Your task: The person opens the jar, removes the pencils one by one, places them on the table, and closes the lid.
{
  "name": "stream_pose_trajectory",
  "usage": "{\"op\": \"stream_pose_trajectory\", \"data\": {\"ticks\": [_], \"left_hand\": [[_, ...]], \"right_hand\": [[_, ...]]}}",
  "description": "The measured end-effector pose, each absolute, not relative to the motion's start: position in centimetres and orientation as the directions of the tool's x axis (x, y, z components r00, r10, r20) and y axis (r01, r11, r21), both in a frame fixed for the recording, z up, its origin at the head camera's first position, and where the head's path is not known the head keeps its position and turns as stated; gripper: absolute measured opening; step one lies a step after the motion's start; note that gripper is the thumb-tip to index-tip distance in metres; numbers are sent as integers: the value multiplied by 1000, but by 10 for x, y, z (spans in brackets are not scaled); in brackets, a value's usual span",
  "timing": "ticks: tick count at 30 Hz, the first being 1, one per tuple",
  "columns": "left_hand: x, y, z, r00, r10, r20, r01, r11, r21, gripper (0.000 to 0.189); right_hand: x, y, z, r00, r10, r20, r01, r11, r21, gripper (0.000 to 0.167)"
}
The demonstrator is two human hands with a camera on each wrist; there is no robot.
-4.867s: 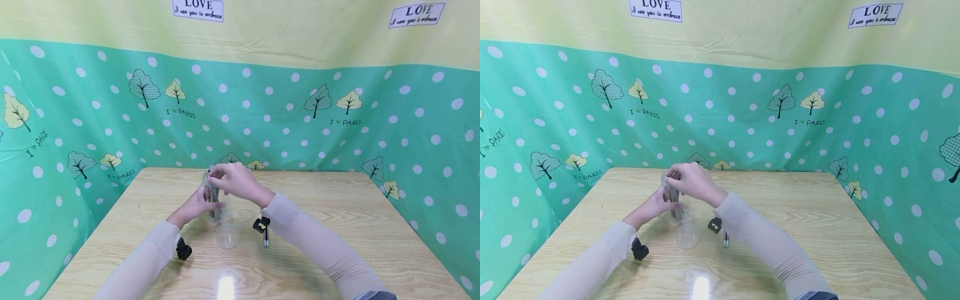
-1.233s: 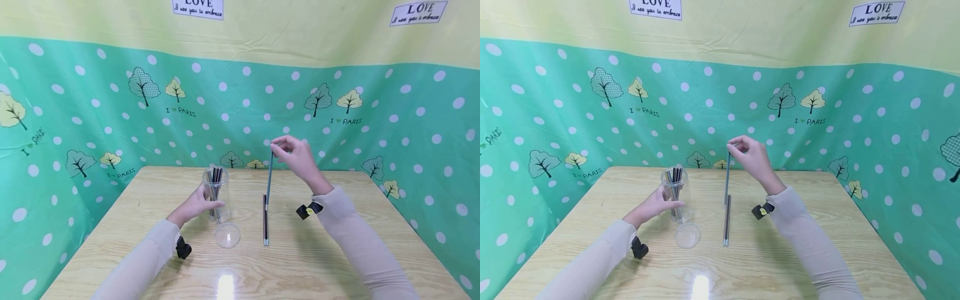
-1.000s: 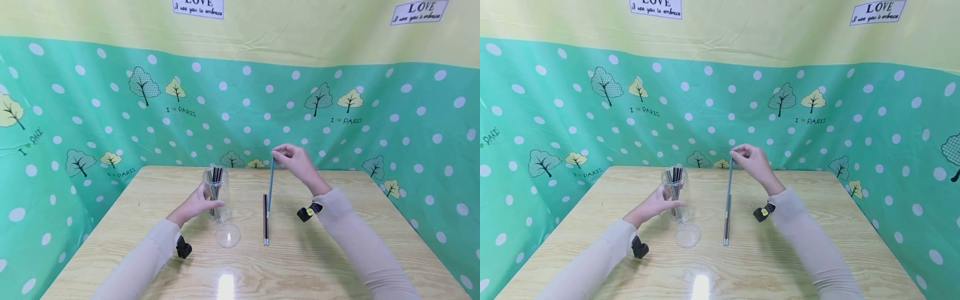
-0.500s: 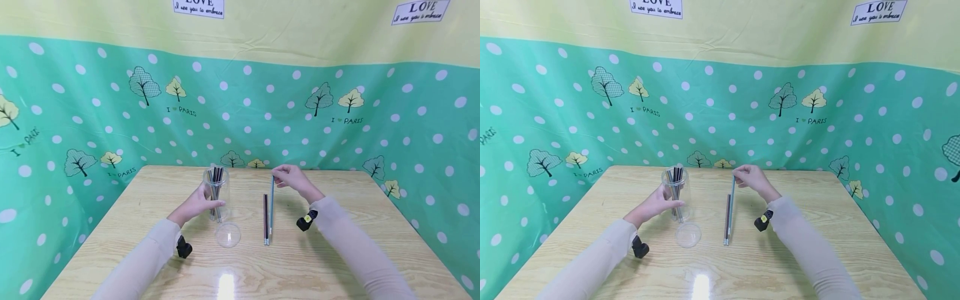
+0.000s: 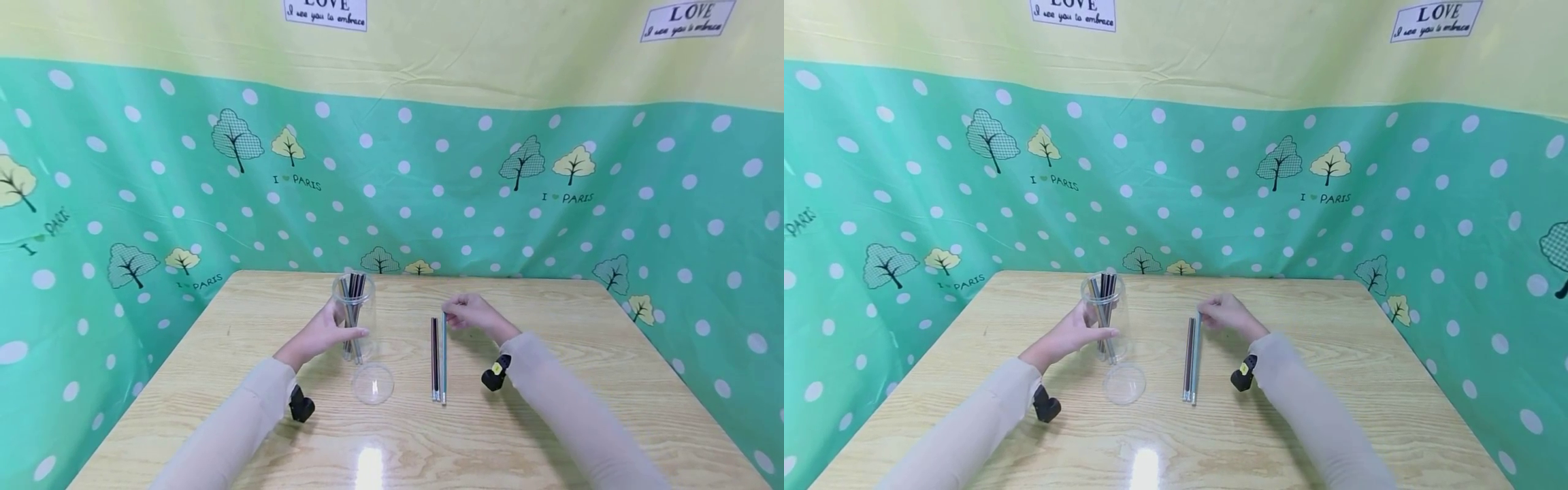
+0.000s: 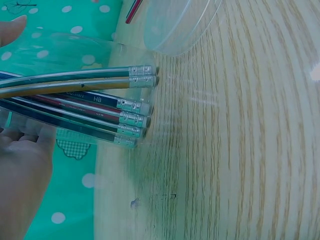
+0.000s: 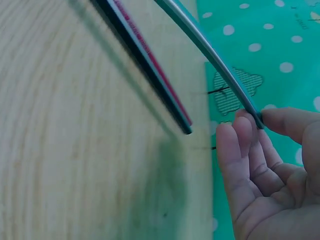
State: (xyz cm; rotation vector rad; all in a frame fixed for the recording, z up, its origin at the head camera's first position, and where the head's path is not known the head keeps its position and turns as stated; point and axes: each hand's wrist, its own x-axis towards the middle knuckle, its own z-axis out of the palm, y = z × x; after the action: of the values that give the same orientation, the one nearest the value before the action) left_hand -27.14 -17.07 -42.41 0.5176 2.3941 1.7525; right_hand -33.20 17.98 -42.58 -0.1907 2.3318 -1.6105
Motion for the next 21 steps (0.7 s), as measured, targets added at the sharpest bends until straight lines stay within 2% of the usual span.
{"op": "stream_pose_trajectory", "data": {"ticks": [6, 15, 21], "left_hand": [[-270, -170, -424, -938, 336, 85, 185, 276, 943, 103], [-271, -171, -425, -935, 339, 102, 200, 268, 942, 103], [-270, -170, -424, -933, 345, 105, 204, 264, 943, 103]], "right_hand": [[-334, 180, -438, -951, -245, -188, 79, 395, -915, 36], [-339, 178, -451, -958, -214, -190, 103, 361, -927, 32], [-339, 173, -455, -961, -201, -191, 95, 408, -908, 26]]}}
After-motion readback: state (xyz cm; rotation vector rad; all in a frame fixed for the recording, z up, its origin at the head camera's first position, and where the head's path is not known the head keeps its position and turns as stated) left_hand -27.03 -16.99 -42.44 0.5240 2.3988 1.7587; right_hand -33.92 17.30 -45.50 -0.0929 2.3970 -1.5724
